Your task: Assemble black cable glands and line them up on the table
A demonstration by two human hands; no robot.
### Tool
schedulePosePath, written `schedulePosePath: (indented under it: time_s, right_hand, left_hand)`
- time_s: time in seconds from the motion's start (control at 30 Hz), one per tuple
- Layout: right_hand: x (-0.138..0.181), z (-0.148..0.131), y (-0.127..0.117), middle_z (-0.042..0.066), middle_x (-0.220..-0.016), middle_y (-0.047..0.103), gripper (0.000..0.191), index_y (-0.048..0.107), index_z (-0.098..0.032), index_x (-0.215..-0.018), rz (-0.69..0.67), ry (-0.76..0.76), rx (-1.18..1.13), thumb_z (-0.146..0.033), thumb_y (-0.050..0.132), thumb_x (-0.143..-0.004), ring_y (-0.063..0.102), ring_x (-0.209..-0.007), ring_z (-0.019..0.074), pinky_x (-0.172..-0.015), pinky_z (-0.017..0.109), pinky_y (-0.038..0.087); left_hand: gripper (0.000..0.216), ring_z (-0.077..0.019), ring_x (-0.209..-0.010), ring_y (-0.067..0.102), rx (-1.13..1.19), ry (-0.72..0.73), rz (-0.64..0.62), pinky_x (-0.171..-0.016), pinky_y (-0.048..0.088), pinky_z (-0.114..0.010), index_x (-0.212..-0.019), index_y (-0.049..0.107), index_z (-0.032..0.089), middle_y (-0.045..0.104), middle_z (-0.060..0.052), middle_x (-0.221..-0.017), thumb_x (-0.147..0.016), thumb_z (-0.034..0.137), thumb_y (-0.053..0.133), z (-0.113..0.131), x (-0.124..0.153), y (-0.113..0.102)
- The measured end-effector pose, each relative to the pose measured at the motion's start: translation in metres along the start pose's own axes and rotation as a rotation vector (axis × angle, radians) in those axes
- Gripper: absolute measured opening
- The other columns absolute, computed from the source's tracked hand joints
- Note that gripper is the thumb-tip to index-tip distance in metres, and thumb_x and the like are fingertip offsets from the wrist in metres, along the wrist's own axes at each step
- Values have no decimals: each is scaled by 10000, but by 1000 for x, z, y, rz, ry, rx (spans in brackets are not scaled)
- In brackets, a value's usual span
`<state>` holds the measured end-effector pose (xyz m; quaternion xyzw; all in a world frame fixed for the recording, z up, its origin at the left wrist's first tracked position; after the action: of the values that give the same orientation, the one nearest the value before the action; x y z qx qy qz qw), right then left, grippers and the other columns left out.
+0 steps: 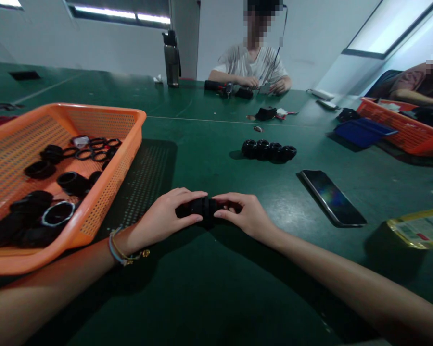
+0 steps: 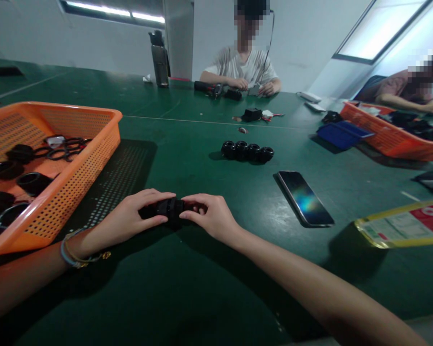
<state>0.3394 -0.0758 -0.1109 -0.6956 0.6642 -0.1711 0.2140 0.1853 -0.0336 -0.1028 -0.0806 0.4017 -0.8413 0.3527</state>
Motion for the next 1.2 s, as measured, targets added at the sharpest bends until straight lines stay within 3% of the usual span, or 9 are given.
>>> schedulePosePath:
  time_s: [0.63,0.8,1.0,1.2]
  right_hand:
    - [1,-2,1,34,-815,676,217,694,-165,-968,-28,-52,53,-205,645,-760,488,-579,95,-529,226,408]
    - [2,-4,1,29,-805,651,225,680,-152,-960,-29,-77,69,-213,663,-744,477,-573,93,-531,228,399]
    - [2,-1,2,21,-826,648,376,626,-168,-1039,-30,-59,28,-193,717,-675,471,-558,83,-511,214,400]
    - [3,-2,1,8,-815,628,296,641,-189,-977,-7,-116,83,-142,691,-689,465,-567,79,-527,210,399]
  left_hand:
    - [406,-187,-932,583,-8,1,-3,-842,450,-308,-1177,575,223,630,-42,-999,-780,292,618,2,0,0]
    - [402,-194,-937,582,-14,-1,-6,-845,452,-312,-1173,577,224,635,-42,-1012,-782,307,611,1,0,0]
    - [405,-194,-938,584,-20,9,-5,-846,448,-308,-1179,575,215,631,-48,-1024,-791,326,599,0,0,1]
    - [406,-191,-925,585,-14,3,-14,-836,448,-299,-1177,579,219,627,-44,-1011,-785,320,606,1,0,0]
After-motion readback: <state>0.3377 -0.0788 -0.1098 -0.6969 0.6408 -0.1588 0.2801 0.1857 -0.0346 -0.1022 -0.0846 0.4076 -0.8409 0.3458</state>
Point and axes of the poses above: each hand's wrist, its own x-axis away from the middle knuckle, its own y-axis out of the palm, z = x × y, the point moved 6 cm from there along -x, towards the middle knuckle
